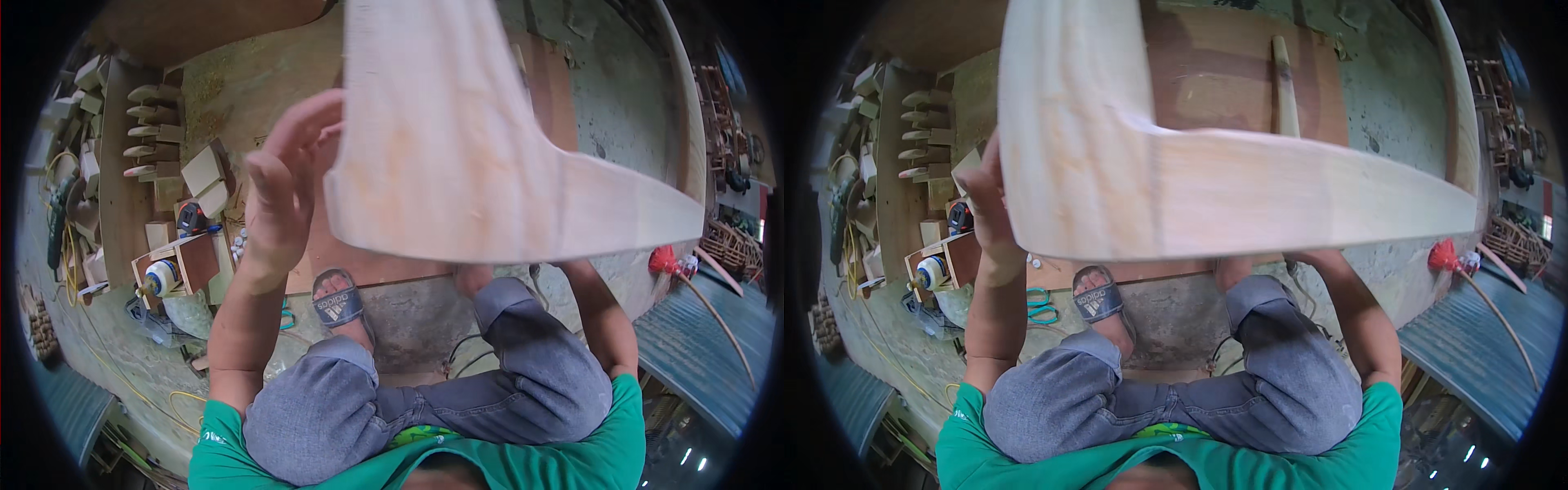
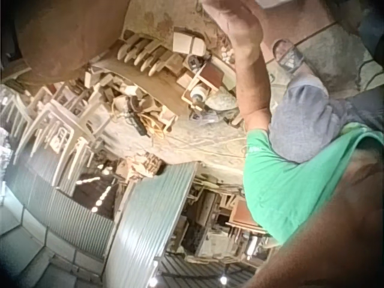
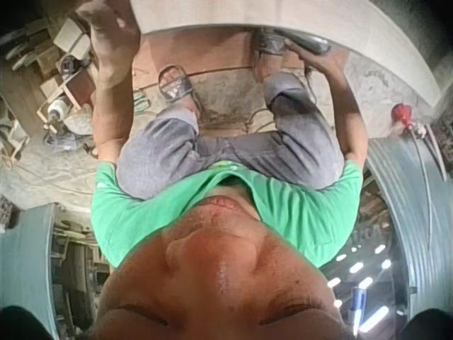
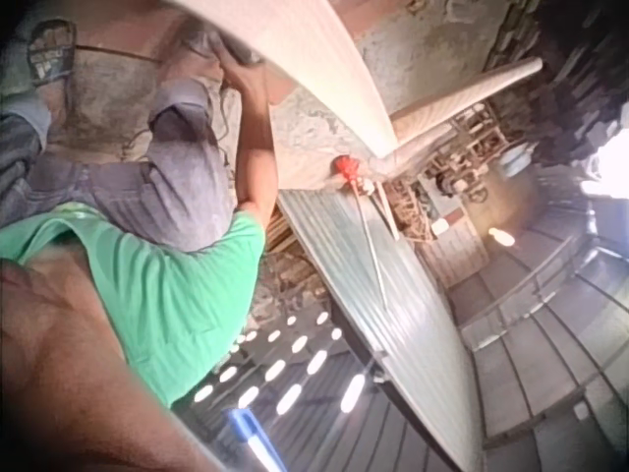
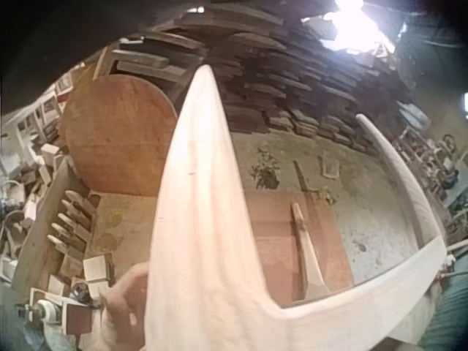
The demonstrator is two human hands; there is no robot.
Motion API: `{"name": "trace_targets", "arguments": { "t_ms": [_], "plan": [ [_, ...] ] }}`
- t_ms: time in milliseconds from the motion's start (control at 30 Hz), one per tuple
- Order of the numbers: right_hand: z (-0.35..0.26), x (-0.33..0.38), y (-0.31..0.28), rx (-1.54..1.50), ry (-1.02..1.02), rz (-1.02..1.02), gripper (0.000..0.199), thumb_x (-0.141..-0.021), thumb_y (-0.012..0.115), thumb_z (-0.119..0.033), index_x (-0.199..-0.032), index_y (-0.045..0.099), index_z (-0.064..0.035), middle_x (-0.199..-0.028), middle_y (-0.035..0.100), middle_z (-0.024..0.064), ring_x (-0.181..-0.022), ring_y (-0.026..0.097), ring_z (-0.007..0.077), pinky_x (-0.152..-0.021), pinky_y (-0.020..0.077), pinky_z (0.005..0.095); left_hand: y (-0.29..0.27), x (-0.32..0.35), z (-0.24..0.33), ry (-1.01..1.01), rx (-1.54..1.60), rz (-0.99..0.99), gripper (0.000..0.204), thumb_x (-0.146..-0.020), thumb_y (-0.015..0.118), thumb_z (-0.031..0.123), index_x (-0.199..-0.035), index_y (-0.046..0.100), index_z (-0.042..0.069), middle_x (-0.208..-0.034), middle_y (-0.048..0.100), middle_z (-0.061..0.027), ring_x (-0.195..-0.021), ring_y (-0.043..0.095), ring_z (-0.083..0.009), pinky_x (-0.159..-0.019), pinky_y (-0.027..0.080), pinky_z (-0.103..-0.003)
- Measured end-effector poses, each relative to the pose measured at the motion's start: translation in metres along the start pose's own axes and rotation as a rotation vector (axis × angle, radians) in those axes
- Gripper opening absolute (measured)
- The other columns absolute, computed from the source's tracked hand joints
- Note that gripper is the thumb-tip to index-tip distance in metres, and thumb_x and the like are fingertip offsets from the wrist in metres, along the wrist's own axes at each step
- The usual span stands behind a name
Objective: Assembling the wooden frame of a chair using a power drill and screws.
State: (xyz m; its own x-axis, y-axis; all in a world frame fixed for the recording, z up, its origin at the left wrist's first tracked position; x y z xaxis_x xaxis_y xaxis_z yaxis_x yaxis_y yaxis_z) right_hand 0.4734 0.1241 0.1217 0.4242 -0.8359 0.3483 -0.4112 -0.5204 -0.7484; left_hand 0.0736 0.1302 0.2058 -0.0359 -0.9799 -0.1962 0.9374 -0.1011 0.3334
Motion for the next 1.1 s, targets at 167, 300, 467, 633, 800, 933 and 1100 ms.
{"name": "trace_targets", "arguments": {
  "t_ms": [167, 300, 467, 633, 800, 933, 1100],
  "plan": [
    [-0.055, -0.010, -0.017, -0.382, 0.192, -0.124, 0.050, -0.079, 0.075, -0.031, -0.117, 0.059, -0.0024, -0.116, 0.061, 0.0120, -0.110, 0.055, 0.0203, -0.095, 0.0428, 0.0341, 0.002, 0.002, -0.017, -0.072, 0.932, -0.248, 0.089, -0.087, 0.029, 0.072, -0.135, 0.036, -0.004, -0.126, 0.052, -0.0142, -0.119, 0.048, -0.0217, -0.103, 0.035, -0.037],
    [-0.060, -0.017, -0.024, -0.448, 0.164, -0.161, 0.049, -0.077, 0.077, -0.033, -0.111, 0.062, -0.0017, -0.108, 0.064, 0.0116, -0.103, 0.058, 0.0181, -0.091, 0.0456, 0.0316, -0.033, 0.043, -0.044, -0.003, 0.294, 0.072, 0.076, -0.091, 0.034, 0.059, -0.139, 0.029, 0.000, -0.134, 0.043, -0.0141, -0.122, 0.044, -0.0234, -0.105, 0.034, -0.040],
    [-0.050, -0.026, -0.025, -0.236, 0.128, -0.150, 0.052, -0.078, 0.075, -0.037, -0.114, 0.061, -0.0023, -0.112, 0.063, 0.0142, -0.106, 0.058, 0.0221, -0.092, 0.0457, 0.0332, -0.063, 0.056, -0.052, 0.004, -0.150, 0.207, 0.072, -0.093, 0.043, 0.048, -0.144, 0.018, 0.004, -0.143, 0.031, -0.0141, -0.127, 0.040, -0.0257, -0.107, 0.032, -0.045],
    [-0.017, -0.024, -0.007, -1.148, -0.085, -0.195, 0.054, -0.076, 0.076, -0.038, -0.116, 0.061, -0.0049, -0.115, 0.062, 0.0155, -0.109, 0.057, 0.0236, -0.095, 0.0447, 0.0347, -0.049, 0.054, -0.045, 0.017, 0.093, -0.074, 0.073, -0.093, 0.042, 0.047, -0.145, 0.017, 0.003, -0.148, 0.027, -0.0129, -0.134, 0.033, -0.0267, -0.110, 0.028, -0.044],
    [-0.042, -0.033, -0.018, -0.199, -0.035, -0.072, 0.052, -0.076, 0.076, -0.035, -0.115, 0.061, -0.0050, -0.113, 0.063, 0.0147, -0.106, 0.059, 0.0228, -0.092, 0.0463, 0.0337, -0.023, 0.034, -0.032, 0.010, -0.128, 0.195, 0.071, -0.089, 0.042, 0.054, -0.140, 0.030, 0.007, -0.139, 0.040, -0.0114, -0.128, 0.040, -0.0295, -0.105, 0.034, -0.046],
    [-0.041, -0.038, -0.017, -0.344, -0.050, -0.153, 0.050, -0.075, 0.078, -0.034, -0.113, 0.062, -0.0063, -0.105, 0.066, 0.0116, -0.099, 0.062, 0.0205, -0.087, 0.0492, 0.0325, 0.002, 0.018, -0.023, 0.073, -0.021, 0.409, 0.071, -0.087, 0.042, 0.057, -0.138, 0.034, 0.008, -0.136, 0.043, -0.0110, -0.126, 0.043, -0.0305, -0.104, 0.035, -0.047],
    [-0.035, -0.037, -0.011, -0.402, -0.027, -0.196, 0.048, -0.075, 0.078, -0.035, -0.110, 0.062, -0.0065, -0.104, 0.066, 0.0103, -0.099, 0.062, 0.0199, -0.087, 0.0491, 0.0325, -0.016, 0.026, -0.030, 0.029, 0.008, 0.448, 0.071, -0.087, 0.042, 0.057, -0.138, 0.035, 0.007, -0.135, 0.044, -0.0108, -0.125, 0.044, -0.0306, -0.104, 0.036, -0.046]
  ]
}}
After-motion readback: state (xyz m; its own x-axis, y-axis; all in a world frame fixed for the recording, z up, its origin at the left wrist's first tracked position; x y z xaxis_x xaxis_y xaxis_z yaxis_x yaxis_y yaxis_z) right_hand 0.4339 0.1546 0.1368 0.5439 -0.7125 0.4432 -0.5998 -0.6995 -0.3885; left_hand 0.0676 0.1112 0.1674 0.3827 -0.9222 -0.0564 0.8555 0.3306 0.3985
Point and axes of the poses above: each hand's wrist, its own x-axis away from the middle knuckle, its own y-axis out of the palm, z = x × y, the point moved 2 cm from there along -x, towards the middle knuckle
